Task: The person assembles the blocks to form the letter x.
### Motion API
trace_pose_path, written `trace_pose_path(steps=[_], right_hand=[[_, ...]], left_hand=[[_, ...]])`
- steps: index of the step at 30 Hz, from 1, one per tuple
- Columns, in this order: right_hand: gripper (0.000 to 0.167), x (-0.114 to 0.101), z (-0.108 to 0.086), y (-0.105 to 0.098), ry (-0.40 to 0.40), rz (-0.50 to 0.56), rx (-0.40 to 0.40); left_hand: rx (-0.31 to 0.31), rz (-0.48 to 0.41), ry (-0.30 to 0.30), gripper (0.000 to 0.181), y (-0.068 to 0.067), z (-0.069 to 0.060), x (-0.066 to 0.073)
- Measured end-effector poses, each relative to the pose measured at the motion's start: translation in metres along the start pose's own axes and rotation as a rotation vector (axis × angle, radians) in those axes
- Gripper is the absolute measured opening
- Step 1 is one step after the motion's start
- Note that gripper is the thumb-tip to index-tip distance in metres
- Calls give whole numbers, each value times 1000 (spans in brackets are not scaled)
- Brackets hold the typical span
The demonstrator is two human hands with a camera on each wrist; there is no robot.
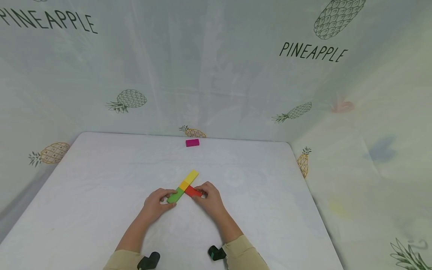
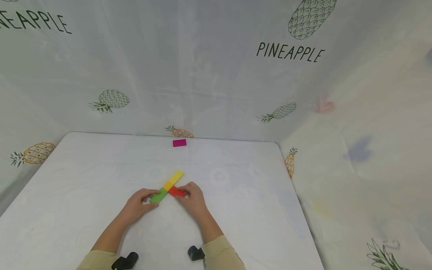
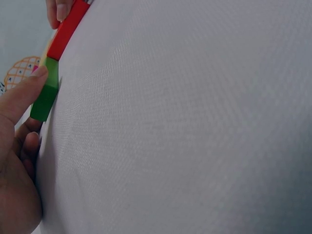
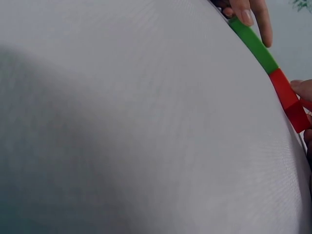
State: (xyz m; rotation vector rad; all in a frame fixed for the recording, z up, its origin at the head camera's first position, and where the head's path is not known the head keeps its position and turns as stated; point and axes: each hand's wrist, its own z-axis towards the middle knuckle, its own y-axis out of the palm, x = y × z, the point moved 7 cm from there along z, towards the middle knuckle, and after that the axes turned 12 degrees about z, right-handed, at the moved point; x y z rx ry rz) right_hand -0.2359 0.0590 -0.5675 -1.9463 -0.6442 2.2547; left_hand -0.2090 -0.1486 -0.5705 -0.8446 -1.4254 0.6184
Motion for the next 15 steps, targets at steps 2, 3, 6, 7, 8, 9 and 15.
trace_pose_path(steps=[2, 3, 6, 7, 8, 9, 15], right_hand=[[23, -2, 0, 0, -17, 2, -1], [23, -3, 0, 0, -27, 3, 0], [23, -4, -1, 0, -54, 6, 1], [23, -5, -1, 0, -62, 6, 2], [23, -5, -1, 0, -63, 6, 3], [23, -5, -1, 0, -63, 5, 3], [23, -4, -1, 0, -55, 3, -2]], left_hand=[[9, 1, 8, 39, -1, -1, 0], [14, 0, 11, 39, -1, -1, 0], [25, 2, 20, 38, -1, -1, 0], [29, 4, 21, 39, -1, -2, 0], [30, 4, 21, 39, -1, -2, 0], [30, 3, 20, 39, -1, -2, 0], [27, 3, 20, 39, -1, -2, 0]])
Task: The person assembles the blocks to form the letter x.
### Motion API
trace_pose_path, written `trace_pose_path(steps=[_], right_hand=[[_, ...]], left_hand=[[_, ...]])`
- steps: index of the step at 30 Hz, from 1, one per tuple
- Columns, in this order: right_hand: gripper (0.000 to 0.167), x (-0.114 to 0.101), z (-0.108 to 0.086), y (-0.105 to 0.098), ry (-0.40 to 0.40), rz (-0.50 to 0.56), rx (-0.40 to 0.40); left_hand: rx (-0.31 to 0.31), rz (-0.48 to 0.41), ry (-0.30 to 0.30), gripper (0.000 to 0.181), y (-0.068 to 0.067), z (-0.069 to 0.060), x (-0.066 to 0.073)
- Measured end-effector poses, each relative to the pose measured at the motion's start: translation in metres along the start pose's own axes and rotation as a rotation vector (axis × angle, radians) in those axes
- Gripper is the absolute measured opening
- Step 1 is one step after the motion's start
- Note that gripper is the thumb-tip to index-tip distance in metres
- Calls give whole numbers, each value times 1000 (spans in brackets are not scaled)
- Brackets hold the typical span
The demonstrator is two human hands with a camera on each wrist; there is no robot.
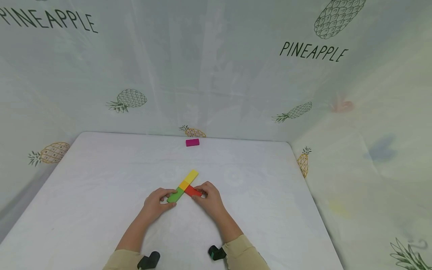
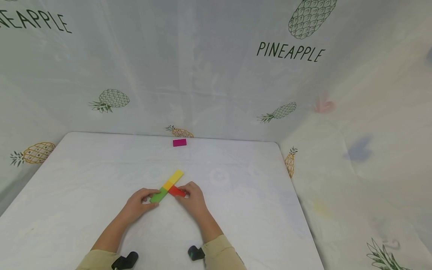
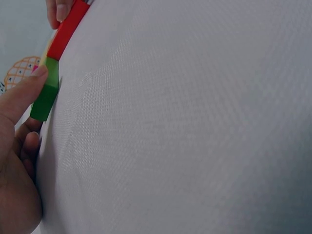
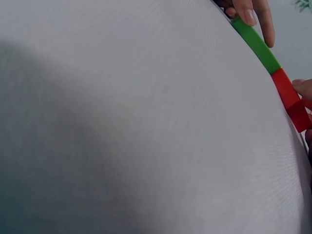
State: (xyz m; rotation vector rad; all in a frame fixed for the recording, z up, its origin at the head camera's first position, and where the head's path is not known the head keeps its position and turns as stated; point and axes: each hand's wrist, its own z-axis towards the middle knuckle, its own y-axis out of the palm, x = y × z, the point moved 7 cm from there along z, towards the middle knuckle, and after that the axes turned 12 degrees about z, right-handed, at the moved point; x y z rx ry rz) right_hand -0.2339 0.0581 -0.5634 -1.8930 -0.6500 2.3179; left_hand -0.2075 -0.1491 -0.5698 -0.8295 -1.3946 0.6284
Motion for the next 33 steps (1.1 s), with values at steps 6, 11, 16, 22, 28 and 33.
trace_pose_path(steps=[6, 11, 16, 22, 28, 33], right_hand=[[24, -1, 1, -1, -2, -7, 1], [23, -1, -2, -2, -2, -1, 19], [24, -1, -4, -2, -29, -1, 43], [23, -2, -6, -5, -66, -29, 75], [23, -3, -5, -4, -82, -49, 67], [20, -3, -6, -2, -101, -60, 63]], left_hand=[[-2, -6, -8, 39, 0, 0, 0], [-17, -10, -28, 40, 1, 1, -2], [-34, -57, -44, 42, -2, -1, -2], [-49, -141, -95, 46, -2, 3, -3], [-54, -168, -150, 51, -10, 6, 0], [-62, -109, -178, 54, -21, 11, 4]])
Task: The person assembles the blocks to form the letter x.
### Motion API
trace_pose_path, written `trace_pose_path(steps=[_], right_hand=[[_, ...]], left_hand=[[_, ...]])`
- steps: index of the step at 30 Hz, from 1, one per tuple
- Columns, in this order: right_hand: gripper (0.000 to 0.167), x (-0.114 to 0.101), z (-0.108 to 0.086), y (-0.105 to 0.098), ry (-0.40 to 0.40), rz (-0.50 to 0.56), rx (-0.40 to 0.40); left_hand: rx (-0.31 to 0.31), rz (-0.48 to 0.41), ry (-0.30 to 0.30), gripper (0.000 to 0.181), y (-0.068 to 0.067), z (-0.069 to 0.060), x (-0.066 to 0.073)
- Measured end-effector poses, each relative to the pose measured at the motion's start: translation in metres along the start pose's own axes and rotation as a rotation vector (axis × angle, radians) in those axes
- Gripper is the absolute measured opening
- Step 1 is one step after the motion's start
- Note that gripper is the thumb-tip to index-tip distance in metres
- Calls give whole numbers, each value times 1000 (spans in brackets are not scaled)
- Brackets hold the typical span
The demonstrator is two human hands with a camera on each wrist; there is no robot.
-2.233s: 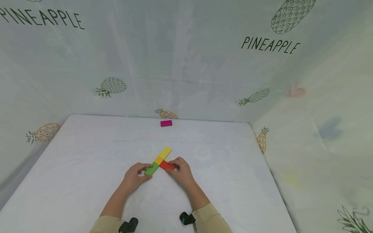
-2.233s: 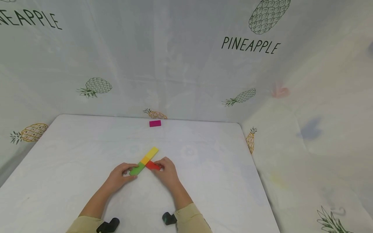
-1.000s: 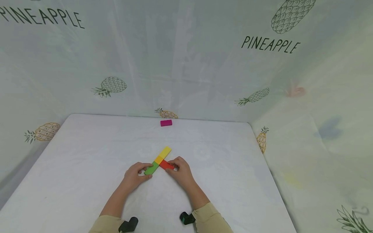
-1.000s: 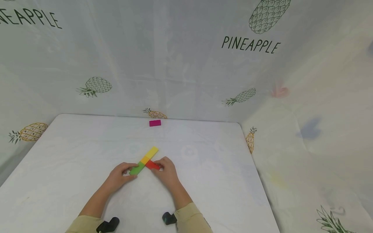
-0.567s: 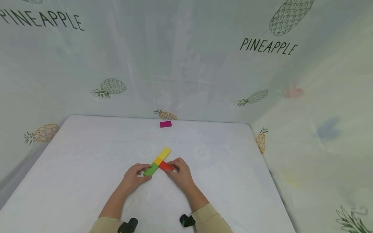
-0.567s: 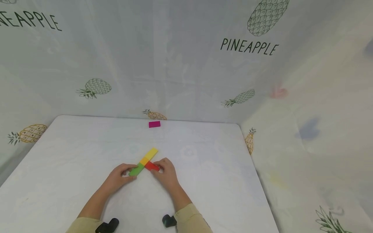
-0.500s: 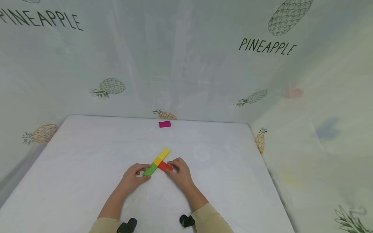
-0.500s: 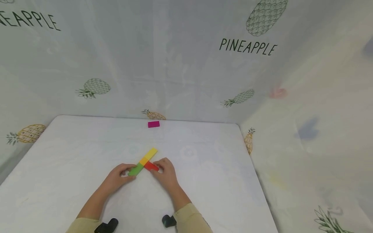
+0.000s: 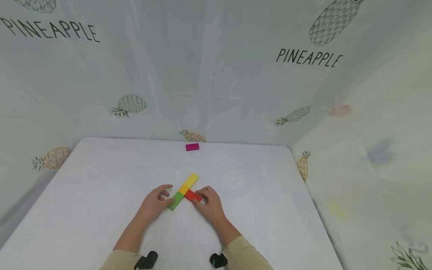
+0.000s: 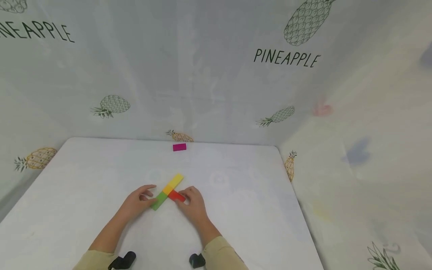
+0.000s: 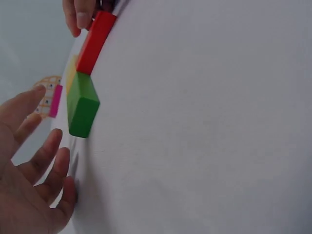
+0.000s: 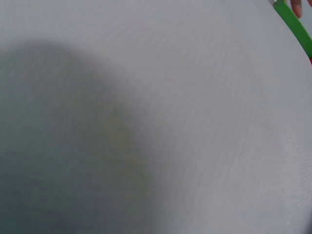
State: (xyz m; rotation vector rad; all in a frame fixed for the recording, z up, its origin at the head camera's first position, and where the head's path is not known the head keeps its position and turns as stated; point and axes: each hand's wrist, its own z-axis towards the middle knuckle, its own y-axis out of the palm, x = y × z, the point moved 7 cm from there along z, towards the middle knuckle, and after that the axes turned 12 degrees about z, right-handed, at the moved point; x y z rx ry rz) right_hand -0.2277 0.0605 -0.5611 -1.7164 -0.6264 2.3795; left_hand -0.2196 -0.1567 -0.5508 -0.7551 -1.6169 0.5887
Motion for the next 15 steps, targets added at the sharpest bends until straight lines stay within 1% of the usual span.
trace_pose_path(steps=[4, 8, 11, 15], right_hand=[[18, -2, -1, 0, -7, -2, -2], [17, -4, -1, 0, -22, -11, 7], [17, -4, -1, 0, -30, -24, 10], [17, -3, -2, 0, -11, -30, 6]], left_hand=[[-3, 43, 13, 53, -6, 8, 7], [5, 122, 61, 51, -12, 19, 16], [9, 175, 83, 50, -15, 25, 23], [9, 199, 103, 48, -20, 32, 31]])
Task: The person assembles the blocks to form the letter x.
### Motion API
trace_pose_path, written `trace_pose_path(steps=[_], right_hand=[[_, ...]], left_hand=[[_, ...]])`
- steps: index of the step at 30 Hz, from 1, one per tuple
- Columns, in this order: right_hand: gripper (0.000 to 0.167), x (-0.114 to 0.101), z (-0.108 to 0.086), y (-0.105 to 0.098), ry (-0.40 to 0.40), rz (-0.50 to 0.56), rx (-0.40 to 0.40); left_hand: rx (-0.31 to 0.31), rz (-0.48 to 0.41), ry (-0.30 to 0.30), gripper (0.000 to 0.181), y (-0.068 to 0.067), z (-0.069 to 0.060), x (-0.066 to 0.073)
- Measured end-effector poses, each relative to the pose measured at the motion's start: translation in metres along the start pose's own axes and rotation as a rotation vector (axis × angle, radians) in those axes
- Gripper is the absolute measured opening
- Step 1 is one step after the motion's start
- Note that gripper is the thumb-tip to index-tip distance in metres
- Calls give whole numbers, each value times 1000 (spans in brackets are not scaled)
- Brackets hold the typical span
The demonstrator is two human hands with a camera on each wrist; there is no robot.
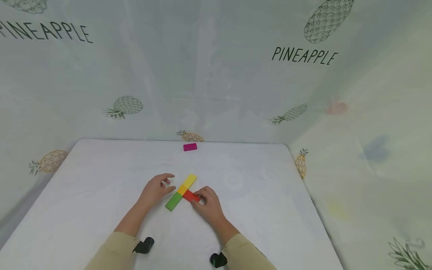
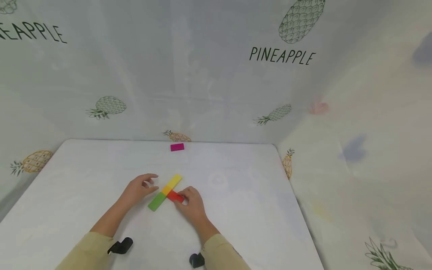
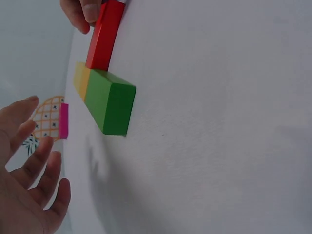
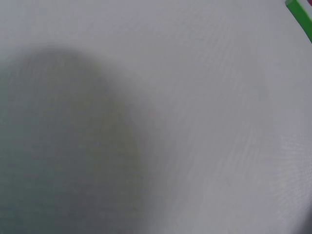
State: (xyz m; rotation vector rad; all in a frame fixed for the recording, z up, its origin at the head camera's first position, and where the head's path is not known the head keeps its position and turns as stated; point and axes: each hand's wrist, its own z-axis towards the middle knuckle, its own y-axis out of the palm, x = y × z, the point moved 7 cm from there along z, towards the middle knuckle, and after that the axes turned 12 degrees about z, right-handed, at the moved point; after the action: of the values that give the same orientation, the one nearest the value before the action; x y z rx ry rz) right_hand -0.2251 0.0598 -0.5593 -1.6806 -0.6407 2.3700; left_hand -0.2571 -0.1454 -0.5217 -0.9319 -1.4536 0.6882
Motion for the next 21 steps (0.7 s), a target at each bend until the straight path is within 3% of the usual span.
trace_pose_path(steps=[6, 12, 21], right_hand=[[17, 4, 2, 0, 51, -7, -17], [17, 2, 2, -1, 28, -7, -7], [17, 3, 1, -1, 34, 7, -14]], left_hand=[[-13, 31, 30, 47, -5, 18, 5], [-43, 93, 79, 48, -3, 39, 9], [-58, 168, 120, 50, 1, 61, 15]])
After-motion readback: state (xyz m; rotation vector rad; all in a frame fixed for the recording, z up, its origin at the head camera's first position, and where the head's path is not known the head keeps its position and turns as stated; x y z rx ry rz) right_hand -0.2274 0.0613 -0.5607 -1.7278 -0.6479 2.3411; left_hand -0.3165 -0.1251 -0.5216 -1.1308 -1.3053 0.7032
